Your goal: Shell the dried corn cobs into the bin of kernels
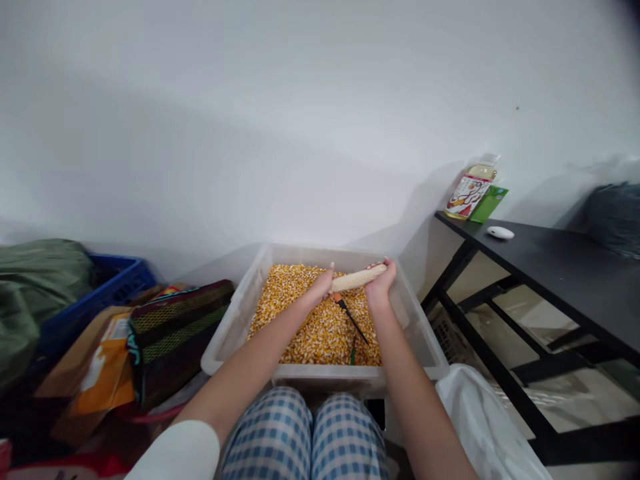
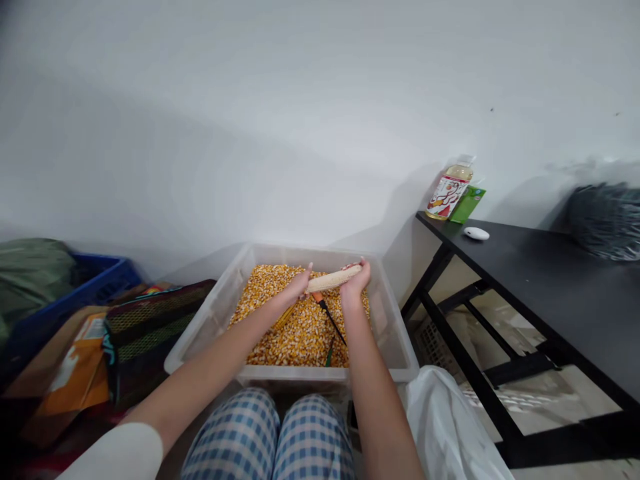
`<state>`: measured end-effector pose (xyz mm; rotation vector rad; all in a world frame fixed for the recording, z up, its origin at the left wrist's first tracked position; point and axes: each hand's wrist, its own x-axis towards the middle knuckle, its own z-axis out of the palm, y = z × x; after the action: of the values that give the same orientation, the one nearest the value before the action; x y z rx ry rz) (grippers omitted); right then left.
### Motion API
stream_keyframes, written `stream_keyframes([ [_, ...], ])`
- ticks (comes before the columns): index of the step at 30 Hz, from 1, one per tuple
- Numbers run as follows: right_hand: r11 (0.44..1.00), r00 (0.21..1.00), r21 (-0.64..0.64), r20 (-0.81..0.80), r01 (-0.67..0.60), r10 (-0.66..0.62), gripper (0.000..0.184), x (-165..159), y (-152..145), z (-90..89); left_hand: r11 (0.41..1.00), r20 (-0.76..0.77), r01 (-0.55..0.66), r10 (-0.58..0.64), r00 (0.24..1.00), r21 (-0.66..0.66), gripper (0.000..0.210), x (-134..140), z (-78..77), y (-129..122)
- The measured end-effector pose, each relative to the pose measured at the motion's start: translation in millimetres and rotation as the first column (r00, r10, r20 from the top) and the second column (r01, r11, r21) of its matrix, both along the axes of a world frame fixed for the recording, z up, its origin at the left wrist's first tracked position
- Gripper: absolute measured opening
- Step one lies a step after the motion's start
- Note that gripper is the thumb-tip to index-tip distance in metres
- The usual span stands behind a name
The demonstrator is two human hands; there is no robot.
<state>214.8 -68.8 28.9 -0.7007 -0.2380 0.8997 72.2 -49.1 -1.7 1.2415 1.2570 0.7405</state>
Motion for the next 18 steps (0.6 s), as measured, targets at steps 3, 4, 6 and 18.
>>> stream_keyframes([
  [3, 0.997, 0.998, 0.048, -0.036, -0.056, 0.058, 0.017, -2, -1, 0.2, 0.962, 0.08, 0.167, -0.153, 0.985, -0.218, 0.06, -8, 6.2, 3],
  [4, 0.997, 0.998, 0.051, -0.024, -0.059, 0.06, 0.015, -2, -1, -0.4, 0.95, 0.09, 0.2, -0.183, 0.979, -0.241, 0.06, -11, 8.2, 3],
  [6, 0.999, 0.999, 0.014, -0.019, -0.043, 0.044, 0.013, -4, 0, -2.9, 0.986, 0.034, 0.119, -0.116, 0.993, -0.115, 0.058, -15, 11.1, 4],
  [18, 0.998, 0.955, 0.036, -0.291, -0.051, 0.059, 0.021, 6, -2, -5.4, 0.991, 0.253, -0.039, 0.007, 0.968, 0.124, 0.065, -18, 16.6, 11],
])
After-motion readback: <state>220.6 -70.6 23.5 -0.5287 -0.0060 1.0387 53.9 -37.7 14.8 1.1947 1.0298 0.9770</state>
